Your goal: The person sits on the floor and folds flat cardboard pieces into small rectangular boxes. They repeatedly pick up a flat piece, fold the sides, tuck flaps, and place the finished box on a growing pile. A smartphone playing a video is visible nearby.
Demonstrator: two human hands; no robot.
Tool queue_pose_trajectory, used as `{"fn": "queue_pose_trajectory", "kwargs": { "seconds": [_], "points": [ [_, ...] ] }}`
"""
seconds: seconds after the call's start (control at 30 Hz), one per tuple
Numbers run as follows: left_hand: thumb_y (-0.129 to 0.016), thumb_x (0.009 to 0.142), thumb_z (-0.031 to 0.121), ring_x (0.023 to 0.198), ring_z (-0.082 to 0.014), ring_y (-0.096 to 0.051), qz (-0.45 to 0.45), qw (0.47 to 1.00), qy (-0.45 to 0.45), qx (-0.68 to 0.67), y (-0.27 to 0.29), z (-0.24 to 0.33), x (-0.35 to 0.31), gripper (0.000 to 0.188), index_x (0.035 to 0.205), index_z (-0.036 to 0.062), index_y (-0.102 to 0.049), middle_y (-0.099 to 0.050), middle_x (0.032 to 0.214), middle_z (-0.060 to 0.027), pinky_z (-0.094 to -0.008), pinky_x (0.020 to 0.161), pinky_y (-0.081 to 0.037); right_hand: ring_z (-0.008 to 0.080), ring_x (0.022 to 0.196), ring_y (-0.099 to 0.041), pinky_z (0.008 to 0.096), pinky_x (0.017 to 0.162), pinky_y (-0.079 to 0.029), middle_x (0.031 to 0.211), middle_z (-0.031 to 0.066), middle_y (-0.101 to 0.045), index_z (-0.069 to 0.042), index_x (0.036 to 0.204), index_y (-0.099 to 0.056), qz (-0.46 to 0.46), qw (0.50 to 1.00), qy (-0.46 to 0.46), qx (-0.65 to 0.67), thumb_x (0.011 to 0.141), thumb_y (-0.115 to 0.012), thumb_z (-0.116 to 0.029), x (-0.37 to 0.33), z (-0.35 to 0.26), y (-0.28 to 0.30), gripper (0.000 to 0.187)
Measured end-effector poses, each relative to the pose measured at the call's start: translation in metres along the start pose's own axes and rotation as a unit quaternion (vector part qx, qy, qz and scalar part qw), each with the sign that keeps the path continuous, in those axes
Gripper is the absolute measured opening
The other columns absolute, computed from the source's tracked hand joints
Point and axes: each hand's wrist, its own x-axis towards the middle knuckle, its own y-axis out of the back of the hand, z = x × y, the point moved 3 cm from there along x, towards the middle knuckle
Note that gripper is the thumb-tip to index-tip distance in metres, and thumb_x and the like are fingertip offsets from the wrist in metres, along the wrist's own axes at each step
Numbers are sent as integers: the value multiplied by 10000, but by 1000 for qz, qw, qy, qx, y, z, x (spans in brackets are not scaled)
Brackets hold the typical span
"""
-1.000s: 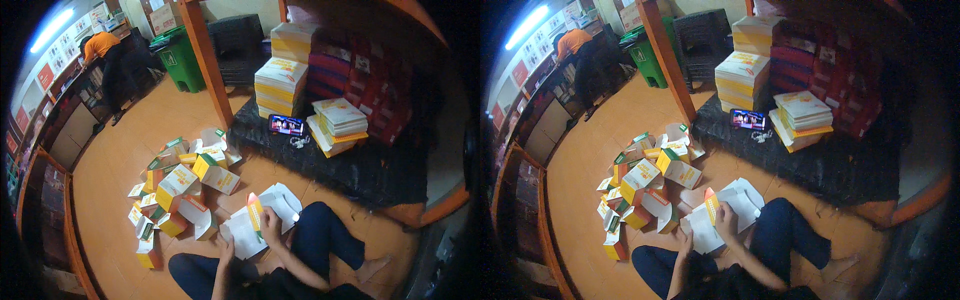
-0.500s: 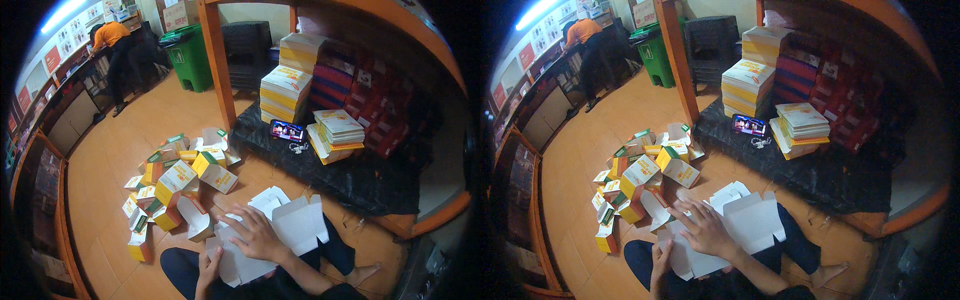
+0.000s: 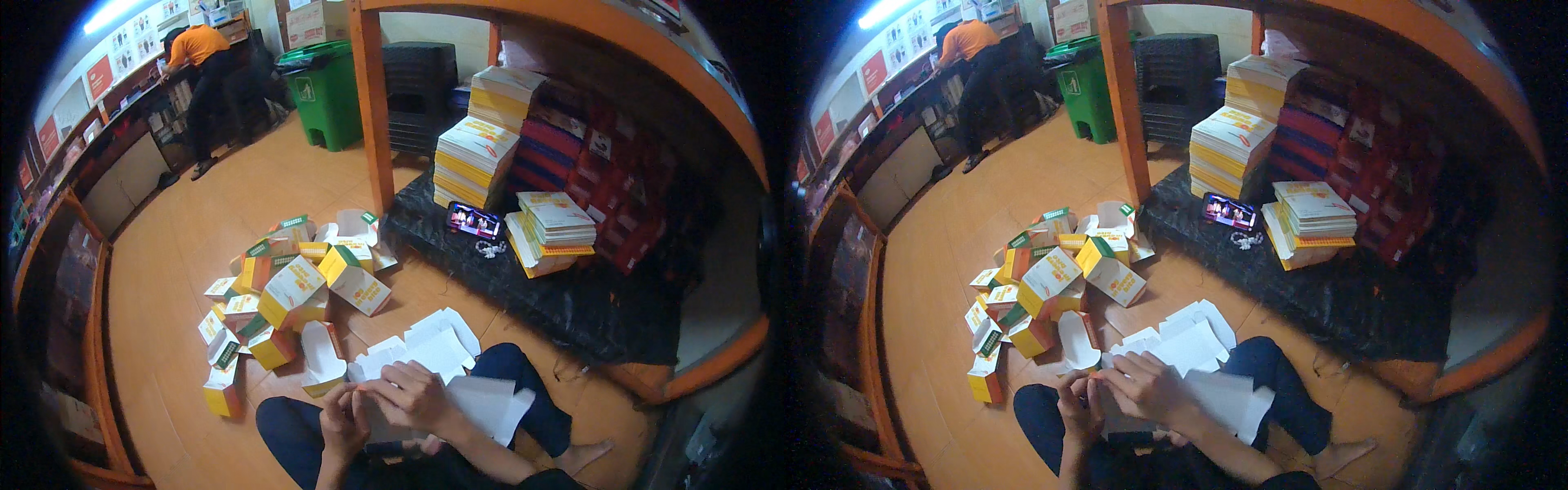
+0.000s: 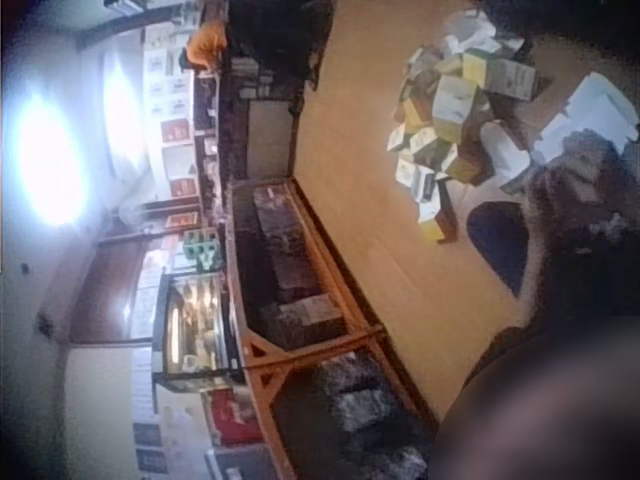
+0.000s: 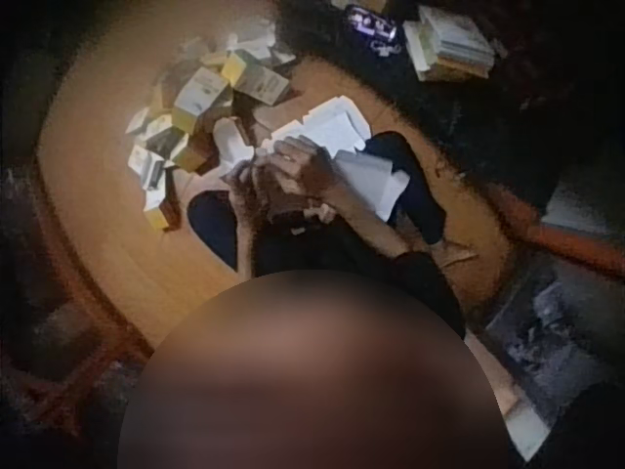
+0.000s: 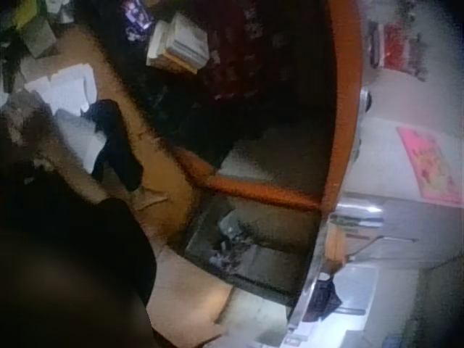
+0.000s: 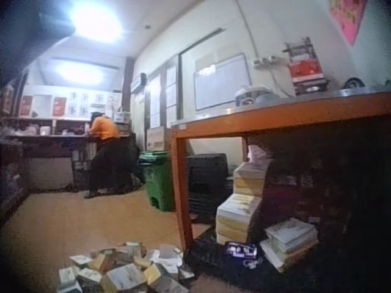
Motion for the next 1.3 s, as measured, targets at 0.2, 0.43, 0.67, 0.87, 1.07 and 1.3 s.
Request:
{"fn": "queue_pose_trajectory", "kwargs": {
  "seconds": [0.2, 0.43, 0.67, 0.87, 1.07, 1.3],
  "points": [
    [-703, 855, 29, 901, -304, -654, 114, 930, -167, 308, -7, 53, -7, 212, 1044, -6, -612, -650, 1020, -192, -394, 811, -515, 160, 758, -608, 363, 772, -442, 811, -30, -618, -119, 1091, -761, 191, 969, -66, -140, 732, -768, -81, -1, -3, 21, 361],
    [-700, 907, 15, 985, -194, -663, 120, 964, 143, -190, -24, 38, 2, 325, 1206, -70, -606, -698, 1097, -127, -313, 890, -508, 201, 752, -627, 343, 652, -512, 823, 19, -614, -55, 1201, -729, 167, 985, -4, 41, 767, -739, -1, 3, -23, 16, 438],
    [-718, 914, 21, 953, -137, -657, 101, 957, 127, -243, -4, 32, 2, 239, 1132, -56, -657, -710, 1080, -113, -274, 854, -500, 226, 772, -645, 343, 681, -550, 912, 90, -632, -50, 1108, -716, 82, 974, -43, 209, 813, -732, 34, 15, -13, 29, 308],
    [-714, 922, 83, 835, -108, -651, 116, 952, 147, -241, -14, 32, -3, 142, 997, -34, -681, -705, 922, -62, -243, 777, -514, 213, 753, -664, 339, 644, -550, 900, 90, -641, -40, 955, -703, 141, 969, -46, 196, 797, -778, -6, 17, -17, 24, 178],
    [-753, 875, 15, 910, -137, -659, 137, 942, 171, -253, -14, 37, 1, 121, 976, -35, -709, -709, 989, -88, -266, 810, -510, 217, 808, -679, 347, 701, -576, 976, 98, -645, -50, 1024, -718, 113, 981, -19, 157, 806, -761, -53, 16, -23, 23, 223],
    [-697, 940, 126, 961, -154, -654, 180, 945, 222, -162, -5, 24, -1, 300, 1182, -40, -637, -671, 1154, -104, -283, 814, -524, 363, 1171, -642, 423, 928, -572, 1437, 197, -513, -140, 1423, -490, -2, 996, 72, 57, 854, -679, -62, 18, -23, 5, 604]
  ]
}}
